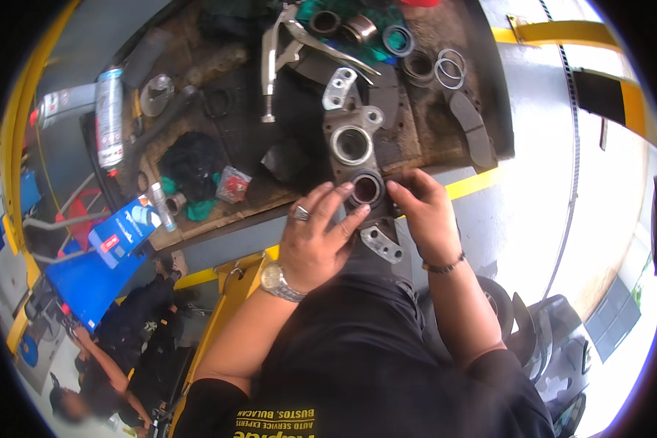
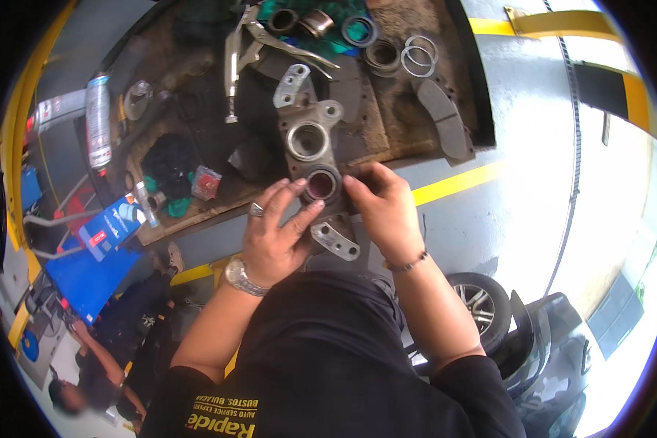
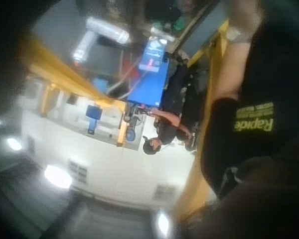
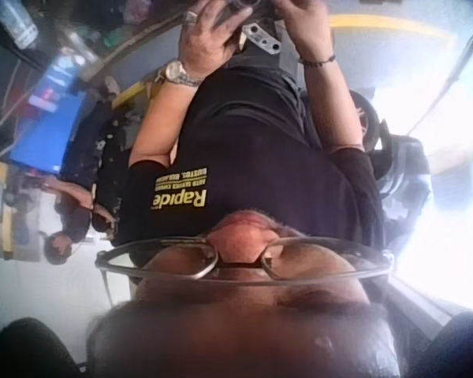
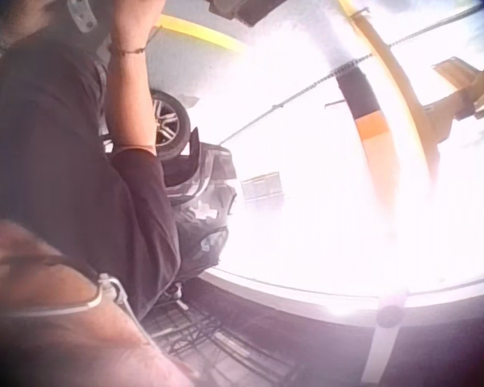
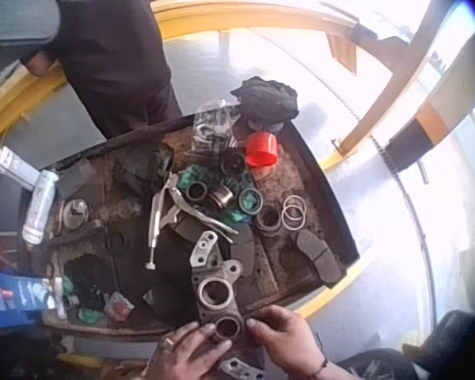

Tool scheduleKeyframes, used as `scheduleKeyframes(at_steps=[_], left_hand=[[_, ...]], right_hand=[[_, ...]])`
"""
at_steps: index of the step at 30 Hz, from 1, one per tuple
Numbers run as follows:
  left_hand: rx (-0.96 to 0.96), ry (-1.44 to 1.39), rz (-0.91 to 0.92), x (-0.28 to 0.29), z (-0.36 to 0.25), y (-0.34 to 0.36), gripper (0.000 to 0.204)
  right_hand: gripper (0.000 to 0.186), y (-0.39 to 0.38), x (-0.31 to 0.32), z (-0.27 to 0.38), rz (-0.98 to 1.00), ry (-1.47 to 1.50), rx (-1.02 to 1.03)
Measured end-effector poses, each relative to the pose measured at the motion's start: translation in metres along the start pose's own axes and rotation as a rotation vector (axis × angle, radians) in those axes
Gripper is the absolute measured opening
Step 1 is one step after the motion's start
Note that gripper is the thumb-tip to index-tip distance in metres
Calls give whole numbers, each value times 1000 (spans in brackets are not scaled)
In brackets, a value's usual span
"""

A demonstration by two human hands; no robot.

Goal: The person replaces internal seals in a brake caliper by hand. The person removes a rubber ring from the caliper housing, picks up new seals from a workbench, and presses a new rubber seal into the caliper cylinder.

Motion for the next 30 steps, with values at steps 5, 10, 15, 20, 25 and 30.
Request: scheduleKeyframes(at_steps=[5,10,15,20,25,30], left_hand=[[-8,91,111,9,-5,14,58],[-46,266,233,18,-10,24,63],[-182,343,361,34,-4,47,68],[-333,329,339,35,13,45,64],[-431,352,327,35,19,46,58],[-392,337,304,34,21,42,60]], right_hand=[[15,9,14,-10,108,209,-43],[30,-7,18,-18,237,233,79],[34,-8,7,-21,125,63,301],[38,-20,3,-20,101,50,378],[39,-20,-1,-26,80,78,490],[39,-17,-2,-28,144,155,440]])
Point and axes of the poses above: each hand's wrist, its own y-axis towards the middle knuckle, its own x-axis out of the back of the hand, z = x × y, the point moved 1 cm from there along y, towards the middle knuckle, and after that the axes turned 8 degrees about -y, right-handed, at the moved point
